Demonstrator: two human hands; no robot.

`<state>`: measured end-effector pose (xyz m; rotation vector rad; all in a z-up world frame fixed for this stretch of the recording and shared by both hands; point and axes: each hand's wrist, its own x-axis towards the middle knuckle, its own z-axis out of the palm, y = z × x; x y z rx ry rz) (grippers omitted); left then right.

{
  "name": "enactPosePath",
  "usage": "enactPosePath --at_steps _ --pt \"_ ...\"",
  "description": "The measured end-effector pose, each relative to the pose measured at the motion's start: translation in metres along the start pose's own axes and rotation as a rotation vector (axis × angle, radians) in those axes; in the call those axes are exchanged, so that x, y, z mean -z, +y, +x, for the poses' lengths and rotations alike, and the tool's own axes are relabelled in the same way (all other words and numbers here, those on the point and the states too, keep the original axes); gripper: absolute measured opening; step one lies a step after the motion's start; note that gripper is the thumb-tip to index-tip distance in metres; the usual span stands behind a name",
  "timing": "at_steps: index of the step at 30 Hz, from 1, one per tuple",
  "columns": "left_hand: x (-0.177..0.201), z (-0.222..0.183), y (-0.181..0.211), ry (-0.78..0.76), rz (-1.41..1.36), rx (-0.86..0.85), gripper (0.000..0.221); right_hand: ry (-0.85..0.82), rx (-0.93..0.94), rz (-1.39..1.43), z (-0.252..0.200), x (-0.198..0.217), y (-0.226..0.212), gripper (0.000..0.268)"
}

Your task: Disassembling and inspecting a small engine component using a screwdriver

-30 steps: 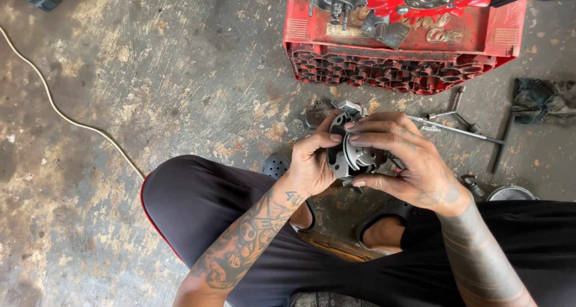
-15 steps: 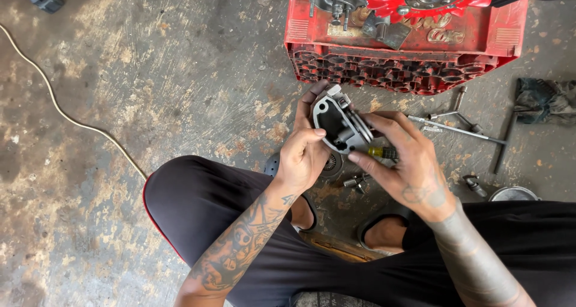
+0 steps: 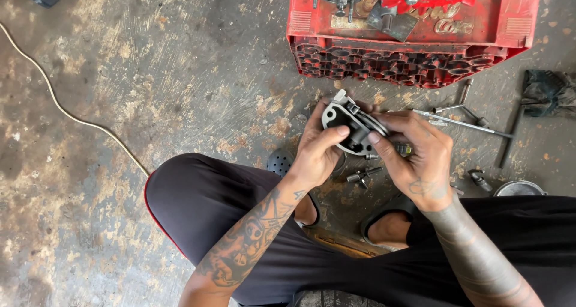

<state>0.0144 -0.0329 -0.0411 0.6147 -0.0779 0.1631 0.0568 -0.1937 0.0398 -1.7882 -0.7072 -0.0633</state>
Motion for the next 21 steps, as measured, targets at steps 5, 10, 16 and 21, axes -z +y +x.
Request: enactPosePath --at_steps 5,10,16,21 --pt "-0.002 -0.008 -0.004 0.054 0.046 0.043 0.068 0.075 0.083 -0.188 -0.001 0.001 -0.004 0.017" --pt "0.001 -0.007 -0.003 0.070 0.087 0.053 0.062 0.087 0.072 -0.206 -0.002 -0.002 -0.001 0.015" --pt "0.038 -0.010 -0.028 0.115 0.125 0.076 0.055 0.035 -0.033 -0.040 0.004 -0.004 0.009 0.017" --pt "0.034 -0.009 -0.019 0.145 0.083 0.110 0.048 -0.062 -0.149 0.138 0.006 -0.005 0.024 0.024"
